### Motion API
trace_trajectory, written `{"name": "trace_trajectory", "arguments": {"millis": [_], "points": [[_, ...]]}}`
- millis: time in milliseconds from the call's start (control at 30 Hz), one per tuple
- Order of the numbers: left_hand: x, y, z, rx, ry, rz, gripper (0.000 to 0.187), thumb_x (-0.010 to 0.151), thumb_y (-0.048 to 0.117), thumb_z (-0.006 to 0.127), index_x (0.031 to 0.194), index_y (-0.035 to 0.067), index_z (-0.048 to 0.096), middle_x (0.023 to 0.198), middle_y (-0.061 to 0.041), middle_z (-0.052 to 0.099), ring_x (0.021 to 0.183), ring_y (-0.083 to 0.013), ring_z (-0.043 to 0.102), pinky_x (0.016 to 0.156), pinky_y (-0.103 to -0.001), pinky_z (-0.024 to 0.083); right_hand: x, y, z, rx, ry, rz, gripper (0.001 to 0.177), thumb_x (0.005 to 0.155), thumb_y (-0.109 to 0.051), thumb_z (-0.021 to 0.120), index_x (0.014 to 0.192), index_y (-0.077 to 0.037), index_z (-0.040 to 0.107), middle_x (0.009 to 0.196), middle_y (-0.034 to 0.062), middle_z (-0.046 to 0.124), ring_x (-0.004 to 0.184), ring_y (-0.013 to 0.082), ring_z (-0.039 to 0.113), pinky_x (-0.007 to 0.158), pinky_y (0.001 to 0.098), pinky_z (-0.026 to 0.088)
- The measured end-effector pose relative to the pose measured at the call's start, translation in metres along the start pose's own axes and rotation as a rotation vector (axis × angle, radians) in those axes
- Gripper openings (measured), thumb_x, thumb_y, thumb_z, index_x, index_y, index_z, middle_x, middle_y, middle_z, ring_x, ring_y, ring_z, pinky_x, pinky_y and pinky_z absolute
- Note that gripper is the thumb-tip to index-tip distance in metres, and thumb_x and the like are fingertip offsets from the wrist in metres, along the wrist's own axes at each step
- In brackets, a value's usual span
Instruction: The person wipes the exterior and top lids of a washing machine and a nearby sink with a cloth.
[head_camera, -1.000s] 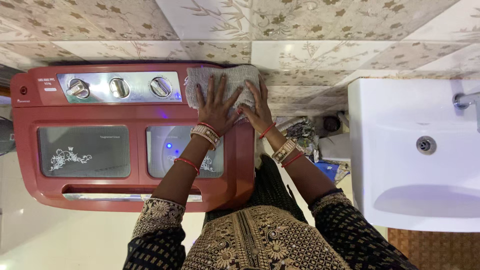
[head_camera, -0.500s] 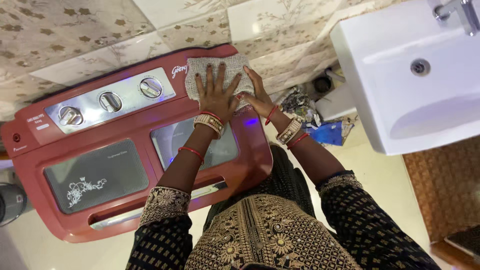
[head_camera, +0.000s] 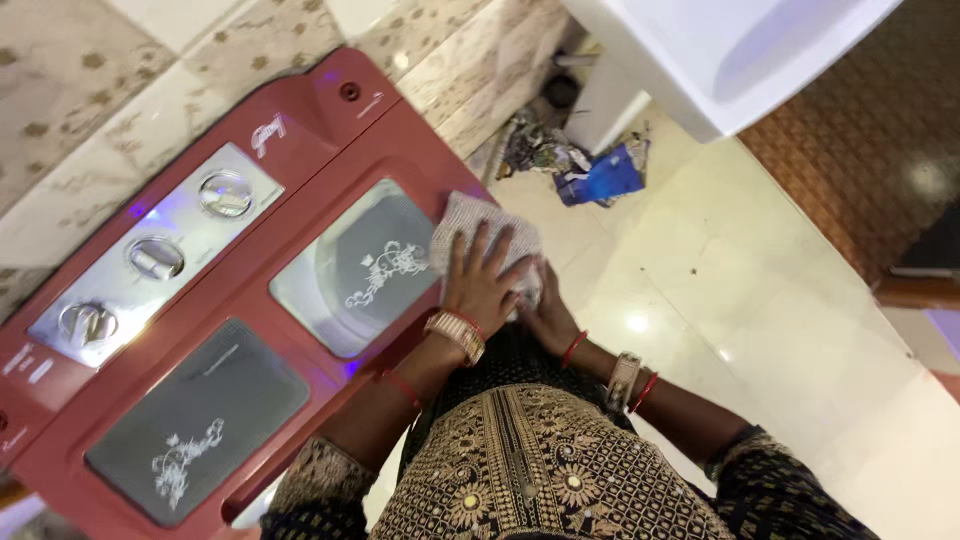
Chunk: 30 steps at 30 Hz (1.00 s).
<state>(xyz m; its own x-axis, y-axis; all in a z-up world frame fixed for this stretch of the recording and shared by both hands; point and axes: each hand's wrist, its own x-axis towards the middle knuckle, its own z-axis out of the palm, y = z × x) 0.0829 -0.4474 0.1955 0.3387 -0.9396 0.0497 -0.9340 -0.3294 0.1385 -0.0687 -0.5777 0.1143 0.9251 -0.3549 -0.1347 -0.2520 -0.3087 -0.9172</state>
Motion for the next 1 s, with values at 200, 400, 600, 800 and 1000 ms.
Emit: {"name": "trace_trajectory", "arguments": {"millis": [200, 400, 600, 800, 1000], "points": [[-0.012, -0.048, -0.013, -0.156, 0.146, -0.181, 0.063, 0.092, 0.047, 0.063, 0.152, 0.033, 0.050, 0.171, -0.012, 0.020, 0.155, -0.0461, 0.008, 0.121, -0.069, 0.000, 0.058, -0.055, -0.001, -0.700, 0.117, -0.299, 0.075, 0.099, -0.045, 0.062, 0.163, -0.025, 0.028, 0.167, 0.0295, 0.005, 0.157, 0.0499, 0.006, 0.119, 0.0689, 0.022], [-0.045, -0.102, -0.024, -0.096, 0.236, -0.476, 0.076, 0.090, 0.042, 0.062, 0.161, 0.024, 0.044, 0.171, -0.016, 0.019, 0.155, -0.0505, 0.008, 0.120, -0.071, 0.002, 0.139, -0.133, 0.031, -0.953, -0.142, -0.445, 0.078, 0.096, -0.053, 0.055, 0.164, -0.027, 0.027, 0.168, 0.0278, 0.003, 0.156, 0.0465, 0.000, 0.113, 0.0774, 0.015], [-0.147, -0.053, -0.006, 0.010, 0.112, -0.753, 0.063, 0.098, 0.055, 0.048, 0.157, 0.032, 0.037, 0.171, -0.016, 0.012, 0.155, -0.0506, 0.008, 0.120, -0.071, 0.003, 0.080, -0.153, 0.075, -1.005, -0.456, -0.597, 0.078, 0.093, -0.048, 0.060, 0.161, -0.024, 0.031, 0.167, 0.0249, 0.006, 0.154, 0.0436, 0.001, 0.109, 0.0786, 0.017], [-0.138, -0.087, -0.001, -0.124, 0.171, -0.836, 0.066, 0.099, 0.060, 0.046, 0.159, 0.040, 0.030, 0.171, -0.014, 0.009, 0.154, -0.0493, 0.005, 0.119, -0.071, 0.003, 0.137, -0.153, 0.084, -1.033, -0.517, -0.682, 0.080, 0.087, -0.044, 0.064, 0.159, -0.027, 0.034, 0.169, 0.0227, 0.003, 0.155, 0.0443, 0.002, 0.113, 0.0758, 0.016], [-0.104, -0.153, -0.027, -0.054, 0.275, -0.987, 0.067, 0.100, 0.054, 0.049, 0.162, 0.039, 0.028, 0.172, -0.014, 0.009, 0.156, -0.0458, 0.002, 0.122, -0.069, -0.001, 0.206, -0.192, 0.121, -1.074, -0.377, -0.673, 0.065, 0.107, -0.052, 0.049, 0.165, -0.031, 0.029, 0.171, 0.0224, 0.004, 0.158, 0.0437, 0.002, 0.116, 0.0794, 0.010]]}}
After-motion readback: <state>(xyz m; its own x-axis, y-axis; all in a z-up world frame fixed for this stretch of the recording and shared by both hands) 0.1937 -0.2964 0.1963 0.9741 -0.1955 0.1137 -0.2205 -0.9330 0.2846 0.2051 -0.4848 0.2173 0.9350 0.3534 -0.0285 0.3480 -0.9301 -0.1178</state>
